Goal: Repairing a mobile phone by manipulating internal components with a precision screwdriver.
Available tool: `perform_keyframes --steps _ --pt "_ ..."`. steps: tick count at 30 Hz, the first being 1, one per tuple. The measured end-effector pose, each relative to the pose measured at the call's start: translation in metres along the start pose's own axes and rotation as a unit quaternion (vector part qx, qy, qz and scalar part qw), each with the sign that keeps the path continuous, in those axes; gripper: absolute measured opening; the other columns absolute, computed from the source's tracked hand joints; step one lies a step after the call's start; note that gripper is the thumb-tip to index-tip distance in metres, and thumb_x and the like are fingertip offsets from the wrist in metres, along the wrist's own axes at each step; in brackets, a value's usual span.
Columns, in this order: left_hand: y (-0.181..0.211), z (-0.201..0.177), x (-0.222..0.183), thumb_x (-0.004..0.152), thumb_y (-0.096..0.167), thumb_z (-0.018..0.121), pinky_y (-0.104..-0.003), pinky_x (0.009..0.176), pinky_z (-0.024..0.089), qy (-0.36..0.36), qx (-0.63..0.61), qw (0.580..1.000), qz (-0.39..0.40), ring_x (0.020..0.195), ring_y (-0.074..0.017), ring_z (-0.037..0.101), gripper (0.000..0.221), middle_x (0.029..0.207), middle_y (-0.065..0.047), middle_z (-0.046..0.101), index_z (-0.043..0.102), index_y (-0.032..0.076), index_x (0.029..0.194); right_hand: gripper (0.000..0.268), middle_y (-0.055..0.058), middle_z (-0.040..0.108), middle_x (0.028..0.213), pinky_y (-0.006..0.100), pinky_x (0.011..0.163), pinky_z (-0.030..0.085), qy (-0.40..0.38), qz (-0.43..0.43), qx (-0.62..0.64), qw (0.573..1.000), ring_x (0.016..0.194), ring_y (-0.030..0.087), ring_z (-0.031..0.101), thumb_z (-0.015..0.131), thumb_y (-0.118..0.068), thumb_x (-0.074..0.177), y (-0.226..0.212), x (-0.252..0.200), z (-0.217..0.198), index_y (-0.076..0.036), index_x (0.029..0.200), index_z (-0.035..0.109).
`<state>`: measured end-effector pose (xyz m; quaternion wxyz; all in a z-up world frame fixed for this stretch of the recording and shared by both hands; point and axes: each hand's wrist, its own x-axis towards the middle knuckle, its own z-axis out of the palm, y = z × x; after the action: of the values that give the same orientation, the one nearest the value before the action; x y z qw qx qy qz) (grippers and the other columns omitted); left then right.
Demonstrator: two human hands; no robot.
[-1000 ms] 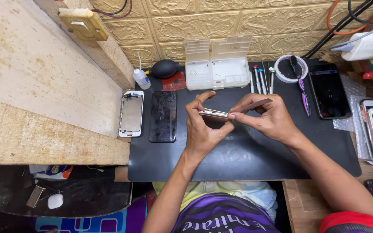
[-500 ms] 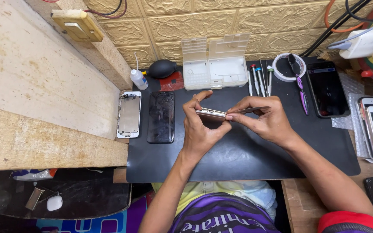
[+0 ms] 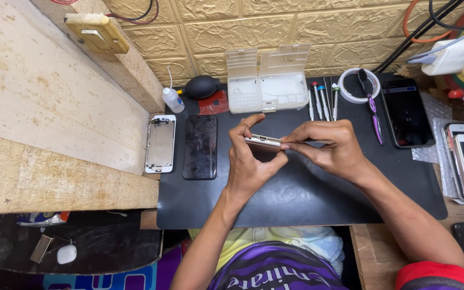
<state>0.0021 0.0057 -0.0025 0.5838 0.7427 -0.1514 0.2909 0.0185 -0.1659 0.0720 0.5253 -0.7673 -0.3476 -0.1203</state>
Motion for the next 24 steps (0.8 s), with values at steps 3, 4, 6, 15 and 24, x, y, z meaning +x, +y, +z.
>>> perform_keyframes --steps 3,4,6,15,24 --pt "0.000 -0.001 0.001 0.065 0.005 0.080 -0.060 0.115 0.035 -0.004 -0.002 1.000 0.003 0.118 -0.0405 0.066 0.064 0.126 -0.018 0.064 0.030 0.012 0.104 0.013 0.016 0.078 0.077 0.036 0.065 0.063 -0.002 -0.007 -0.003 1.000 0.071 0.026 0.078 0.079 0.010 0.080 -0.001 0.002 0.000 0.000 0.088 0.079" --pt "0.001 -0.001 0.001 0.065 0.005 0.080 -0.060 0.115 0.035 -0.004 -0.001 1.000 0.004 0.118 -0.0405 0.066 0.064 0.126 -0.018 0.064 0.030 0.012 0.104 0.013 0.016 0.078 0.077 0.036 0.065 0.063 -0.002 -0.008 -0.003 1.000 0.071 0.026 0.078 0.079 0.010 0.080 -0.001 0.002 -0.001 0.000 0.088 0.079" --pt "0.002 -0.001 0.001 0.065 0.005 0.080 -0.059 0.114 0.036 -0.007 -0.006 1.000 0.001 0.119 -0.0427 0.065 0.064 0.128 -0.020 0.063 0.030 0.011 0.105 0.012 0.015 0.078 0.077 0.036 0.065 0.063 -0.007 -0.015 -0.015 1.000 0.071 0.026 0.078 0.079 0.010 0.081 -0.003 0.003 -0.002 0.000 0.088 0.079" --pt "0.001 0.000 0.000 0.065 0.006 0.081 -0.055 0.108 0.043 -0.002 -0.011 1.000 -0.002 0.121 -0.0428 0.063 0.063 0.129 -0.020 0.063 0.032 0.011 0.104 0.013 0.013 0.079 0.082 0.037 0.066 0.061 -0.007 -0.026 -0.020 0.999 0.073 0.027 0.078 0.079 0.008 0.081 -0.003 0.004 -0.001 -0.003 0.087 0.079" --pt "0.005 -0.004 0.001 0.069 0.006 0.082 -0.049 0.101 0.050 -0.007 -0.005 1.000 0.025 0.115 -0.0405 0.066 0.062 0.124 -0.022 0.063 0.030 0.010 0.103 0.008 0.015 0.079 0.088 0.035 0.075 0.061 0.033 0.100 0.008 0.994 0.079 0.020 0.075 0.081 0.001 0.085 0.012 -0.006 -0.031 -0.003 0.092 0.080"
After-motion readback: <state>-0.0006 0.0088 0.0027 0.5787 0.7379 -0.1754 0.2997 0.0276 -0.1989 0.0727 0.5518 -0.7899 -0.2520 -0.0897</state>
